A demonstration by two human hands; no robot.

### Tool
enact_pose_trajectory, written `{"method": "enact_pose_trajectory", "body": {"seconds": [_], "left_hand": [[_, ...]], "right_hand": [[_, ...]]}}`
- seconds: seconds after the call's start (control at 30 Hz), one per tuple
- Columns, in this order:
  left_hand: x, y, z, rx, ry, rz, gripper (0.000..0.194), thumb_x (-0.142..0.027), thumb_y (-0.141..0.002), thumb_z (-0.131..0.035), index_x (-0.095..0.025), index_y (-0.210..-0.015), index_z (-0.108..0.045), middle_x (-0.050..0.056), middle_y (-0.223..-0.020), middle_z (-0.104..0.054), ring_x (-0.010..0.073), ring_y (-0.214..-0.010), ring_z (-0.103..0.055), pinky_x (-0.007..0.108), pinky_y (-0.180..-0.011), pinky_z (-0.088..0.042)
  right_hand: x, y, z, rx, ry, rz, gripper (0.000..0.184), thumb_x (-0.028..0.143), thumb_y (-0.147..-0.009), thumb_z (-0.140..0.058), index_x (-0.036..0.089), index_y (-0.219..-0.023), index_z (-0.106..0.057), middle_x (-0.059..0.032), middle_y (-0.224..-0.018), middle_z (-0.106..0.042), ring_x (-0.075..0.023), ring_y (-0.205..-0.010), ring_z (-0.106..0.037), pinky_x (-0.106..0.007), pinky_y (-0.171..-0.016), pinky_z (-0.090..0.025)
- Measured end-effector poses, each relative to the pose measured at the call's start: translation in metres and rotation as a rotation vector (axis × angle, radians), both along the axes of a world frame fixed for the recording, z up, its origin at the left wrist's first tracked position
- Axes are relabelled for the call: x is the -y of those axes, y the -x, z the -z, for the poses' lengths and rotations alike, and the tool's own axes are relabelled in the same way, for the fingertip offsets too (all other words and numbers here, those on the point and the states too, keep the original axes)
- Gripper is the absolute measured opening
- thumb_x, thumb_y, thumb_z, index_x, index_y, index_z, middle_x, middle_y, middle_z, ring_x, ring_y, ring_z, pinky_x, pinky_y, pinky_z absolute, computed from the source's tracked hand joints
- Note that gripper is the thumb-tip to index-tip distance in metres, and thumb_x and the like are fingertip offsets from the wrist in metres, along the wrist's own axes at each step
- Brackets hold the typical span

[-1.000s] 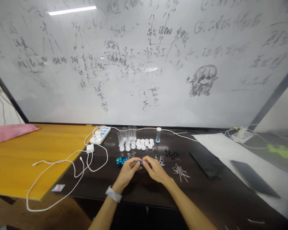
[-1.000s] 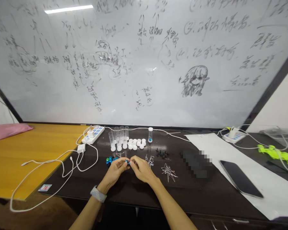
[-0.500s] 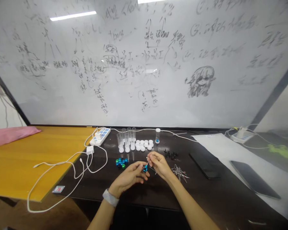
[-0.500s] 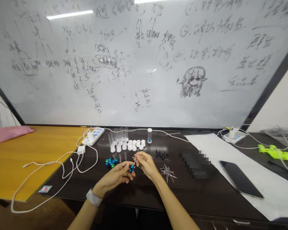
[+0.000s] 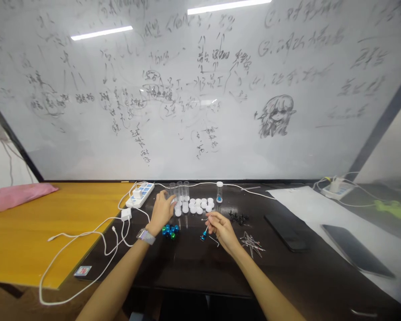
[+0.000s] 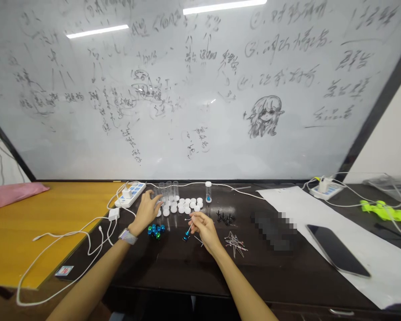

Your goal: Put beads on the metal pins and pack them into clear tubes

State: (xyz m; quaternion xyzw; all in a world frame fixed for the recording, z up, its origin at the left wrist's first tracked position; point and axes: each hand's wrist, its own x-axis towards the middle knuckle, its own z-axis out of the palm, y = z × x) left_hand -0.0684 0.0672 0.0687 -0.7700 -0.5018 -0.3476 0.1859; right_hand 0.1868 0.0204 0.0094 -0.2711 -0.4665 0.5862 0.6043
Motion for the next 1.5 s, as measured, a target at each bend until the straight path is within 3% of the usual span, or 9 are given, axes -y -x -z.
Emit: {"method": "enact_pose_trajectory", "body": {"seconds": [0.23, 0.33, 0.43, 0.57, 0.63, 0.73, 1.1, 1.3, 1.5], "left_hand": [[0.003, -0.020, -0.007, 0.144, 0.001, 0.097, 0.005, -0.023, -0.089, -0.061, -0.019, -0.088, -0.064, 0.014, -0.117, -0.053, 0.0317, -0.110, -0.053, 0.048, -0.092, -0.048], [0.023, -0.026, -0.017, 0.428, 0.082, 0.226, 0.009, -0.030, -0.093, -0.057, -0.021, -0.090, -0.058, 0.012, -0.120, -0.058, 0.0297, -0.119, -0.055, 0.047, -0.099, -0.045], [0.045, -0.031, -0.021, 0.855, 0.342, 0.403, 0.020, -0.042, -0.093, -0.055, -0.023, -0.089, -0.049, 0.009, -0.105, -0.068, 0.0257, -0.109, -0.065, 0.039, -0.087, -0.053], [0.065, -0.041, -0.003, 1.204, 0.558, 0.493, 0.037, -0.049, -0.082, -0.068, -0.024, -0.101, -0.048, 0.003, -0.084, -0.071, 0.0213, -0.085, -0.072, 0.035, -0.075, -0.057], [0.071, -0.049, 0.012, 1.176, 0.576, 0.443, 0.047, -0.045, -0.073, -0.078, -0.021, -0.105, -0.054, 0.002, -0.077, -0.070, 0.0196, -0.074, -0.071, 0.031, -0.070, -0.057], [0.077, -0.061, 0.030, 1.003, 0.646, 0.363, 0.041, -0.041, -0.064, -0.085, -0.016, -0.092, -0.068, 0.006, -0.079, -0.071, 0.0206, -0.075, -0.070, 0.028, -0.066, -0.056], [0.080, -0.077, 0.073, 0.765, 0.654, 0.383, 0.043, -0.041, -0.082, -0.069, -0.021, -0.120, -0.068, 0.006, -0.087, -0.076, 0.0214, -0.076, -0.070, 0.031, -0.070, -0.056], [0.083, -0.071, 0.067, 0.591, 0.559, 0.331, 0.049, -0.045, -0.082, -0.068, -0.025, -0.127, -0.066, 0.001, -0.076, -0.072, 0.0168, -0.060, -0.061, 0.026, -0.059, -0.049], [0.086, -0.063, 0.053, 0.505, 0.466, 0.245, 0.047, -0.049, -0.079, -0.071, -0.027, -0.121, -0.067, -0.002, -0.068, -0.069, 0.0143, -0.050, -0.056, 0.024, -0.052, -0.043]], "right_hand": [[-0.003, -0.001, 0.004, -0.008, 0.003, 0.026, 0.033, 0.047, -0.074, -0.081, 0.018, -0.088, -0.073, -0.0031, -0.073, -0.069, -0.0111, -0.057, -0.057, -0.023, -0.054, -0.051], [-0.006, -0.002, 0.005, -0.038, 0.011, 0.052, 0.032, 0.046, -0.073, -0.082, 0.018, -0.087, -0.073, -0.0035, -0.074, -0.071, -0.0107, -0.057, -0.059, -0.022, -0.055, -0.051], [-0.007, -0.003, 0.004, -0.085, 0.010, 0.068, 0.030, 0.043, -0.074, -0.082, 0.018, -0.086, -0.072, -0.0034, -0.074, -0.071, -0.0103, -0.059, -0.060, -0.021, -0.055, -0.052], [-0.005, -0.004, 0.000, -0.142, 0.014, 0.065, 0.027, 0.041, -0.074, -0.083, 0.018, -0.084, -0.073, -0.0034, -0.076, -0.071, -0.0105, -0.062, -0.061, -0.020, -0.058, -0.054], [-0.005, -0.005, -0.001, -0.171, 0.022, 0.072, 0.027, 0.041, -0.072, -0.084, 0.018, -0.083, -0.073, -0.0033, -0.077, -0.071, -0.0107, -0.063, -0.061, -0.020, -0.058, -0.054], [-0.005, -0.007, -0.001, -0.212, 0.030, 0.091, 0.028, 0.040, -0.071, -0.085, 0.018, -0.083, -0.073, -0.0028, -0.079, -0.071, -0.0106, -0.064, -0.061, -0.020, -0.059, -0.056], [-0.009, -0.007, -0.001, -0.210, 0.016, 0.282, 0.033, 0.045, -0.070, -0.084, 0.021, -0.086, -0.070, -0.0027, -0.083, -0.070, -0.0145, -0.067, -0.064, -0.028, -0.063, -0.061], [-0.012, -0.004, 0.007, -0.033, -0.011, 0.332, 0.038, 0.052, -0.074, -0.079, 0.019, -0.088, -0.069, -0.0048, -0.084, -0.071, -0.0164, -0.072, -0.066, -0.031, -0.068, -0.061], [-0.004, -0.001, 0.008, 0.238, -0.124, 0.253, 0.039, 0.055, -0.078, -0.073, 0.019, -0.091, -0.069, -0.0061, -0.078, -0.072, -0.0186, -0.064, -0.067, -0.033, -0.061, -0.060]]}}
